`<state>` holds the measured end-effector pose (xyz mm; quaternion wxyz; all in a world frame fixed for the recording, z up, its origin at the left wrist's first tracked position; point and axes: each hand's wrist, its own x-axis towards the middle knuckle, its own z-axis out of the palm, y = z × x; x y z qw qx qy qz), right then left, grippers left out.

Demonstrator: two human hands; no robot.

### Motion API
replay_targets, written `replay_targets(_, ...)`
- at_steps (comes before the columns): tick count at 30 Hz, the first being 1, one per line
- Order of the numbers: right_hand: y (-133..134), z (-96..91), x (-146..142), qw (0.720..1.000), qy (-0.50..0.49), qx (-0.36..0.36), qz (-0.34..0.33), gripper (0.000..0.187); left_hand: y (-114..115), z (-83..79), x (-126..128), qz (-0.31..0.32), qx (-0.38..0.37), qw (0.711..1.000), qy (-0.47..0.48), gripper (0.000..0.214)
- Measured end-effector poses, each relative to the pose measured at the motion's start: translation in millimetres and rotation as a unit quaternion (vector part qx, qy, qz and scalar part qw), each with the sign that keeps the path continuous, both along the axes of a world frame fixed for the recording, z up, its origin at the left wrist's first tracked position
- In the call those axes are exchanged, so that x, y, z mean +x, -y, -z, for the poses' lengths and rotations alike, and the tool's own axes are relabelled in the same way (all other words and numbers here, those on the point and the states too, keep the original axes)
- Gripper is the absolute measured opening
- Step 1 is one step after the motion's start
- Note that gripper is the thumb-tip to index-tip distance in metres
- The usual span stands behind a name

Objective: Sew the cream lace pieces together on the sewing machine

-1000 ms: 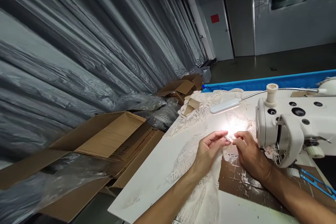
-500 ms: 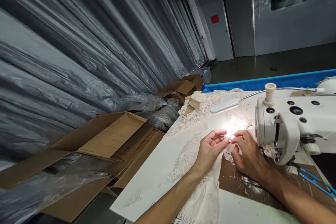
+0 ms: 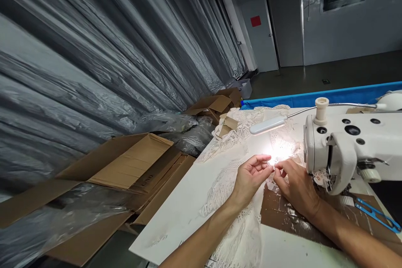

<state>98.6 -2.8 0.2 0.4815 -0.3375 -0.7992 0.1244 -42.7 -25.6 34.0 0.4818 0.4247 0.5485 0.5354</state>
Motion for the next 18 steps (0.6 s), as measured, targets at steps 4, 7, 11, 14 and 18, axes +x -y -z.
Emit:
replay_targets(4,0.6,1.1,-0.2,1.0,-0.005,-0.018,0.0,0.013,-0.4,2.4,-0.7,0.009,-0.004,1.0,-0.004,0.031)
replay_targets(7,0.6,3.2,-0.4,1.0,0.0,-0.02,0.008,0.014,-0.4,4.2,-1.2,0.01,-0.003,1.0,-0.006,0.032)
replay_targets(11,-0.5,7.3,-0.8,0.999,0.022,-0.004,0.024,0.017,0.3,6.1,-1.5,0.016,-0.007,1.0,-0.02,0.032)
replay_targets(14,-1.4,9.5,-0.5,0.998,0.051,0.012,0.038,0.018,1.0,7.9,-0.9,0.032,-0.016,0.999,-0.027,0.032)
replay_targets(18,-1.9,9.2,0.6,0.997,0.062,0.006,0.043,0.017,1.1,7.9,0.0,0.051,-0.031,0.998,-0.029,0.033)
